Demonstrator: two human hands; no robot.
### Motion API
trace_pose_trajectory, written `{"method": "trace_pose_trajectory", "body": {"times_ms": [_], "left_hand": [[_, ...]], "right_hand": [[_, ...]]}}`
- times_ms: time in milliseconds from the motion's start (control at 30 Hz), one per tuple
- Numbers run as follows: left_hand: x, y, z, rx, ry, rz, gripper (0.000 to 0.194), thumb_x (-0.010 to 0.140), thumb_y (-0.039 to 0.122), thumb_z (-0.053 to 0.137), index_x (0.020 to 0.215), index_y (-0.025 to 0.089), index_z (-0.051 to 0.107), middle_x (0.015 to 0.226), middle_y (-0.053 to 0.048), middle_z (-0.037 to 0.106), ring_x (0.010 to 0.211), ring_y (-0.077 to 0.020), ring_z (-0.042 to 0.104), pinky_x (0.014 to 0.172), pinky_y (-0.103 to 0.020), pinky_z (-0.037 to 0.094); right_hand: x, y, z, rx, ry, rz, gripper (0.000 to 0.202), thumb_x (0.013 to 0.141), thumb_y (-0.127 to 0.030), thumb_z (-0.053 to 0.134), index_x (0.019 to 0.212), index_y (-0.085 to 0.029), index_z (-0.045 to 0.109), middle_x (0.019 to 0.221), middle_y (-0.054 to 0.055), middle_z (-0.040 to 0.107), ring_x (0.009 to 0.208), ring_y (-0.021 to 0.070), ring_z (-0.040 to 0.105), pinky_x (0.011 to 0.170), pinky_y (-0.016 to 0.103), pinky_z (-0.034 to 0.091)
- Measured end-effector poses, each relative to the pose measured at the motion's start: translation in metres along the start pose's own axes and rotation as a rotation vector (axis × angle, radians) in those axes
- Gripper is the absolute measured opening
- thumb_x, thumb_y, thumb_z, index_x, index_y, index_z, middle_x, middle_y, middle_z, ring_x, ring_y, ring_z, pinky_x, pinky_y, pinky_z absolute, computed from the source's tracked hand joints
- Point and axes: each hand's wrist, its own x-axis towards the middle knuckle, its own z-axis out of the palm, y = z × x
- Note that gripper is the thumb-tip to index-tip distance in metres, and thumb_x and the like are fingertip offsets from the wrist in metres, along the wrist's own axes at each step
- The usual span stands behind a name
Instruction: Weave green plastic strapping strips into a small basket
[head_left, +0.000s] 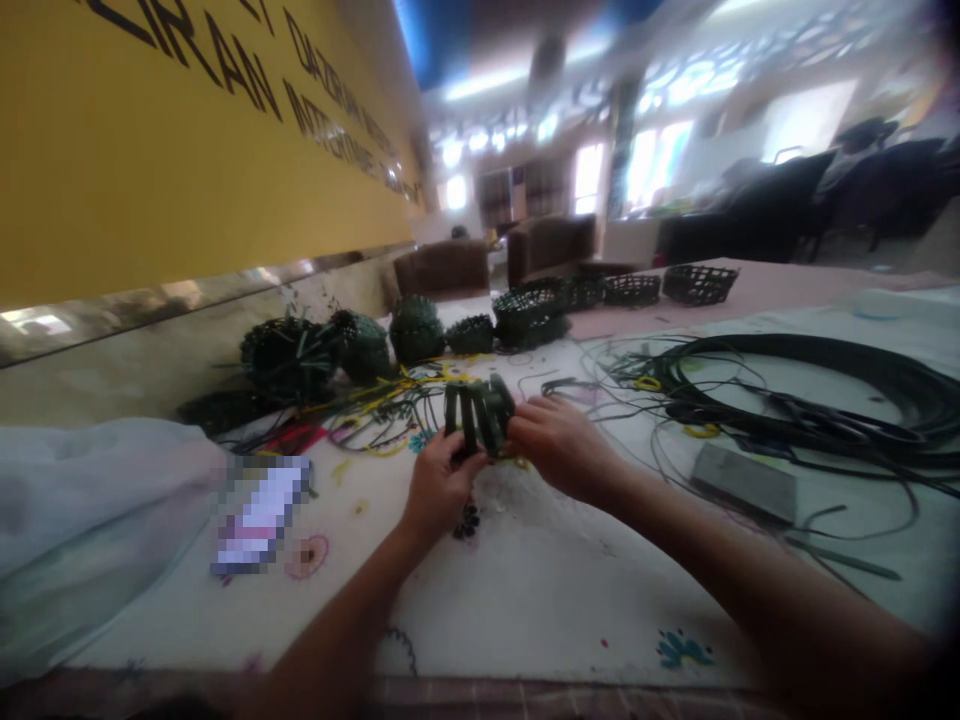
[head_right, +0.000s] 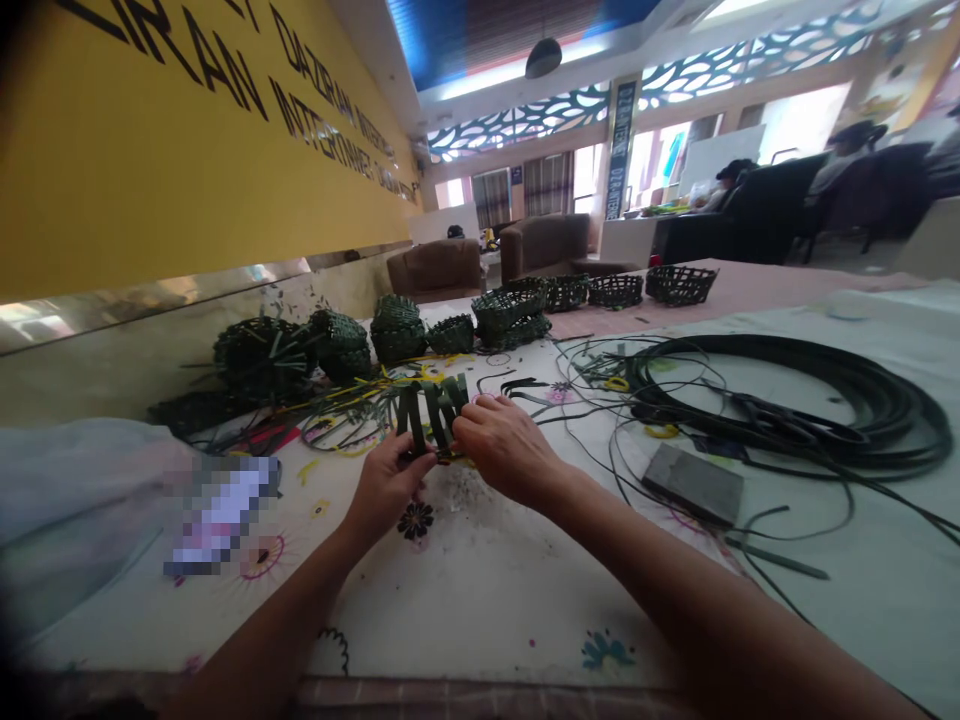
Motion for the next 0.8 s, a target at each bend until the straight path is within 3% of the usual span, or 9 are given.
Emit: {"method": "trace_pose_trajectory", "body": {"times_ms": [267, 433, 533, 800], "left_hand": [[0.001, 0.0, -0.003, 0.054, -0.052, 0.092, 0.015, 0.084, 0.028, 0.058, 0.077, 0.016, 0.065, 0.09, -0.005, 0.052, 0.06, -0.01, 0.055, 0.048, -0.021, 0.049], [0.003, -0.004, -0.004, 0.125, 0.061, 0.125, 0.013, 0.082, 0.026, 0.06, 0.074, 0.016, 0.064, 0.086, -0.005, 0.056, 0.068, -0.0134, 0.059, 0.062, -0.025, 0.053], [0.007, -0.009, -0.012, 0.183, 0.144, 0.124, 0.015, 0.082, 0.027, 0.059, 0.074, 0.016, 0.064, 0.086, -0.004, 0.056, 0.072, -0.0146, 0.06, 0.067, -0.027, 0.052], [0.02, -0.015, -0.036, 0.356, 0.345, 0.176, 0.016, 0.084, 0.029, 0.056, 0.079, 0.016, 0.064, 0.09, -0.006, 0.056, 0.076, -0.0167, 0.06, 0.071, -0.029, 0.049]], "right_hand": [[0.0, 0.016, -0.004, -0.08, -0.018, -0.065, 0.031, 0.094, -0.035, 0.054, 0.067, -0.019, 0.052, 0.063, 0.001, 0.056, 0.062, 0.0158, 0.046, 0.065, 0.031, 0.026], [0.001, 0.025, -0.009, -0.121, -0.142, -0.03, 0.015, 0.09, -0.015, 0.055, 0.075, -0.018, 0.056, 0.067, 0.001, 0.059, 0.062, 0.0156, 0.048, 0.066, 0.03, 0.027], [-0.002, 0.039, -0.014, -0.245, -0.164, 0.076, 0.018, 0.086, -0.003, 0.049, 0.079, -0.017, 0.058, 0.067, 0.002, 0.059, 0.061, 0.0159, 0.049, 0.066, 0.03, 0.027], [-0.02, 0.091, -0.026, -0.444, 0.043, 0.531, 0.011, 0.083, -0.016, 0.048, 0.079, -0.017, 0.059, 0.076, 0.008, 0.064, 0.071, 0.0205, 0.052, 0.067, 0.032, 0.029]]}}
